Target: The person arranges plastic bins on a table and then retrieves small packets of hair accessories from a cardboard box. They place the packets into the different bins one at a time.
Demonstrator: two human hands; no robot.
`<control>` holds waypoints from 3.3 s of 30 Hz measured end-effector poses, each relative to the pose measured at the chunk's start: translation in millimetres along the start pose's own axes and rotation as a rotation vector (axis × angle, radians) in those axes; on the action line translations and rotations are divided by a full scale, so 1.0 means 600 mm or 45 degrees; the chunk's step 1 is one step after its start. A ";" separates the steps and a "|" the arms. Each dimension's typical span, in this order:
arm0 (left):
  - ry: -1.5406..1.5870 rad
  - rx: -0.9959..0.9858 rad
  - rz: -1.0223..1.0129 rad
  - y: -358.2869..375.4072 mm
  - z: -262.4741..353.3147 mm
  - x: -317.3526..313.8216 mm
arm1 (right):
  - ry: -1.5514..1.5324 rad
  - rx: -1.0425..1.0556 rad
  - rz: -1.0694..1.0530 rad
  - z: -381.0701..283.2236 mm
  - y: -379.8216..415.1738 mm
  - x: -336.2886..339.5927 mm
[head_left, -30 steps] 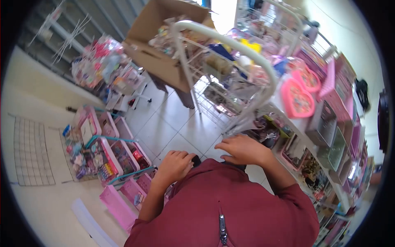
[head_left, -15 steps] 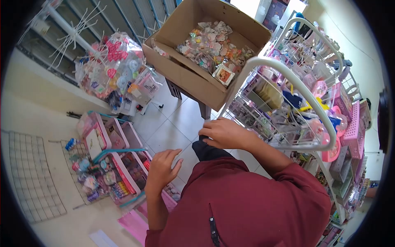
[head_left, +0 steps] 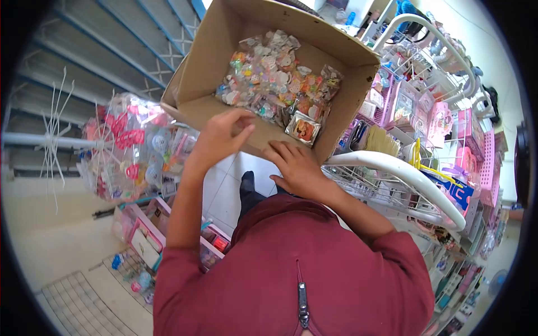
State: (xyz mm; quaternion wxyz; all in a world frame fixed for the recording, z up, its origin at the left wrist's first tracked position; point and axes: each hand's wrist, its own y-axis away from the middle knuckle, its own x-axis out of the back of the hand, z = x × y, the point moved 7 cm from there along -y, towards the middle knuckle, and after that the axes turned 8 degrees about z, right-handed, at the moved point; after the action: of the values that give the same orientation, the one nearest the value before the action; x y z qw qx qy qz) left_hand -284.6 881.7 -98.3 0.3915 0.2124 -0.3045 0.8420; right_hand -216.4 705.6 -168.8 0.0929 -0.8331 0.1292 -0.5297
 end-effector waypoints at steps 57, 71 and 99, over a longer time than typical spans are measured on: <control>1.996 0.698 -0.147 -0.143 -0.092 -0.027 | 0.378 -0.580 0.929 0.048 -0.107 0.070; 1.932 1.678 -1.537 0.452 0.335 -0.434 | -1.120 -1.318 1.888 -0.223 0.764 0.143; 1.336 -0.678 -1.521 0.326 0.928 -0.796 | 0.307 -1.181 1.581 0.108 1.147 0.880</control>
State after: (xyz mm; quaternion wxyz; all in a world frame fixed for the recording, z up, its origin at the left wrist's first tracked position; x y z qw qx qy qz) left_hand -84.2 150.8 -47.4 0.8996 -0.1809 -0.1076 0.3826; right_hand -23.8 -112.0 56.3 0.0000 -0.4989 0.7885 -0.3596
